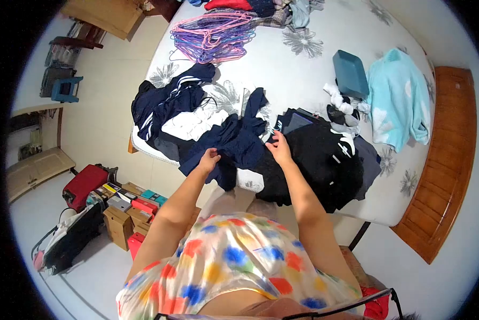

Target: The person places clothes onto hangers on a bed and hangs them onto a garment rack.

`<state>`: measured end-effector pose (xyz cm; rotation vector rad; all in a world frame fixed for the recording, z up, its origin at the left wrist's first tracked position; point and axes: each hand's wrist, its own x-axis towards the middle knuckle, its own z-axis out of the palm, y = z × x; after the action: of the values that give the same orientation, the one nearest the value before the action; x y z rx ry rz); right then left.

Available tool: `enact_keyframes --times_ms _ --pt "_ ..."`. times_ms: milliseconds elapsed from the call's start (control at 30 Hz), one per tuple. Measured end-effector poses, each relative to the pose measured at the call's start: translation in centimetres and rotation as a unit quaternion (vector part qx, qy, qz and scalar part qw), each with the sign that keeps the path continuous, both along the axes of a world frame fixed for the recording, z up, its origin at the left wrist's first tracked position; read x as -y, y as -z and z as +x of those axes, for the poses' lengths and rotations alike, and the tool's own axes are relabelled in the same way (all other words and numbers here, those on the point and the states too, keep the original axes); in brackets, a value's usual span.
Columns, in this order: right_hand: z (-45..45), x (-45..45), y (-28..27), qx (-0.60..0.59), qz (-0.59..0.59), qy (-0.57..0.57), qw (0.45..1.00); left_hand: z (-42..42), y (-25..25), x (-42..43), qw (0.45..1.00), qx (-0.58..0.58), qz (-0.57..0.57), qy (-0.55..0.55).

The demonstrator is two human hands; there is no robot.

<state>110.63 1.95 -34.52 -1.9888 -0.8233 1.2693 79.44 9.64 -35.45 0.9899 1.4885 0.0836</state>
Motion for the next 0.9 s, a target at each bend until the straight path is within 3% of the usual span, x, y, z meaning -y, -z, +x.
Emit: enact_keyframes --times_ms 100,200,300,333,400,433,500,533,567,600,667,733,767,800,833,900 --pt "-2.9 -2.9 2.1 0.119 0.018 -0.068 0.990 -2.6 0.1 -1.5 1.000 0.008 -0.004 0.012" --pt "-6.6 -5.7 3.6 0.210 -0.033 -0.052 0.976 -5.4 0.8 -1.8 0.999 0.042 -0.023 0.008" --pt "-8.7 -8.3 6.3 0.182 -0.204 -0.089 0.958 -8.1 1.9 -1.9 0.997 0.062 -0.051 0.019" --pt "-9.8 -8.8 6.9 0.224 -0.249 -0.131 0.933 -8.8 2.2 -1.9 0.996 0.066 -0.061 0.027" --pt "-11.7 -9.6 7.2 0.222 -0.199 -0.191 0.935 -9.7 2.2 -2.1 0.995 0.058 -0.069 0.039" --pt "-13.7 -9.4 6.2 0.291 -0.111 -0.154 0.938 -9.7 1.4 -2.4 0.995 0.058 -0.079 0.033" --pt "-17.3 -9.0 9.7 0.149 0.124 -0.072 0.978 -8.4 -1.1 -3.2 0.992 0.062 -0.105 -0.032" --pt "-18.4 -9.7 7.6 0.141 0.184 -0.146 0.962 -7.0 -3.2 -3.8 0.987 0.066 -0.119 -0.091" --pt "-20.2 -10.1 6.9 0.006 0.183 -0.163 0.969 -6.2 -4.5 -4.3 0.977 0.068 -0.132 -0.151" --pt "-21.2 -10.4 5.2 -0.036 0.192 -0.257 0.946 -6.1 -4.7 -4.7 0.975 0.075 -0.132 -0.162" --pt "-23.1 -10.5 3.6 -0.187 0.079 -0.281 0.938 -5.9 -5.1 -5.5 0.970 0.088 -0.128 -0.185" --pt "-22.3 -10.4 1.7 -0.143 0.071 -0.222 0.962 -6.4 -4.6 -5.8 0.975 0.088 -0.086 -0.184" --pt "-21.3 -10.5 1.6 -0.264 0.076 -0.157 0.949 -7.6 -1.8 -5.4 0.976 0.111 -0.063 -0.178" --pt "-20.1 -10.5 1.9 -0.366 0.002 -0.029 0.930 -8.4 -0.3 -5.2 0.975 0.133 -0.040 -0.173" --pt "-18.5 -9.9 3.8 -0.375 -0.020 0.039 0.926 -7.8 -1.2 -5.2 0.970 0.126 -0.042 -0.205" --pt "-16.1 -7.4 9.6 -0.183 -0.021 0.185 0.965 -8.1 -0.7 -4.8 0.974 0.109 -0.028 -0.197"
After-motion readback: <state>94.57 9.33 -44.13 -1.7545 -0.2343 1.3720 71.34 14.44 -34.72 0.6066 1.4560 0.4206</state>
